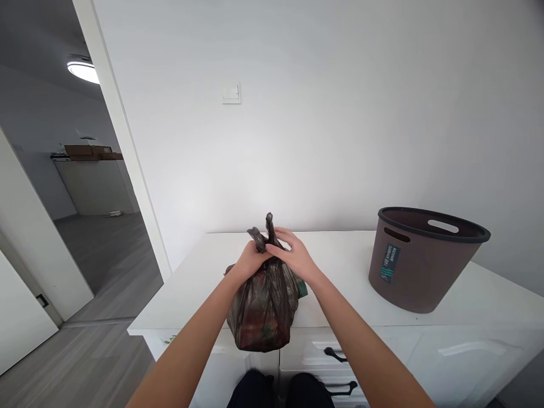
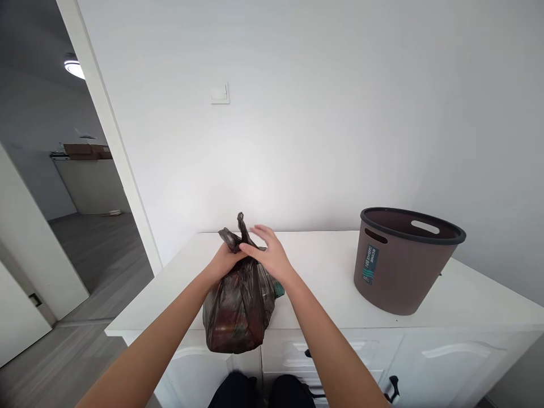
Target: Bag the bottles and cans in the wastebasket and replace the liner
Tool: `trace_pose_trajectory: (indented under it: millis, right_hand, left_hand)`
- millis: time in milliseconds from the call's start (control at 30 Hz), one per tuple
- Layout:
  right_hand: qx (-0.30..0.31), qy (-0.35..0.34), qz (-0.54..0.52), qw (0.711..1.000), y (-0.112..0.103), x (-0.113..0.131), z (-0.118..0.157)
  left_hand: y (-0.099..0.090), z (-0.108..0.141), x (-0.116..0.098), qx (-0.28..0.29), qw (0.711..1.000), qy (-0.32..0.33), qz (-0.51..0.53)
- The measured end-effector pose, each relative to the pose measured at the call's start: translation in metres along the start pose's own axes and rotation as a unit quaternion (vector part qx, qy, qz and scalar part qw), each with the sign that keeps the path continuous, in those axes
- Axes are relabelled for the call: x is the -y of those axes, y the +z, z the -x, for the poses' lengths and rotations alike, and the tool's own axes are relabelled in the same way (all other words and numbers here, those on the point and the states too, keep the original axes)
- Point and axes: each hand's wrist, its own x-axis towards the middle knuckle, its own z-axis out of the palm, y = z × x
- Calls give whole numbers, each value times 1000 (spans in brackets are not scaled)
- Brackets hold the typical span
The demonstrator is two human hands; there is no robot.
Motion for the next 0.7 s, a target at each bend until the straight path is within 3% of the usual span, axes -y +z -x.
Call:
trace_pose_trajectory:
  millis: [67, 133, 233, 300, 400, 467, 600, 700]
  right_hand:
    - [-10, 12, -42, 999, 7, -6, 2]
    - [-68, 47, -135, 987, 14, -4, 1]
    - [-169, 85, -297, 936, 14, 7, 2]
    - [-177, 100, -360, 910, 8, 11, 3]
    - [-85, 112, -345, 928, -5, 14, 6]
    - [5, 110, -273, 956, -11, 16, 7]
    - [159, 106, -43, 981, -12, 25, 8]
    - [214, 87, 168, 958, -6, 35, 4]
  left_hand:
    - [5, 2, 1, 1, 1000, 0, 8]
    - [6, 5, 4, -13, 999, -2, 47]
    - [2, 11, 10, -57, 983, -10, 174]
    - [-5, 13, 13, -91, 955, -9, 283]
    - [-14, 12, 14, -88, 914, -6, 395]
    - [-19, 10, 11, -40, 919, -25, 391]
    - [-26, 7, -1, 71, 967, -88, 230]
    - [-30, 7, -12, 171, 967, -126, 138]
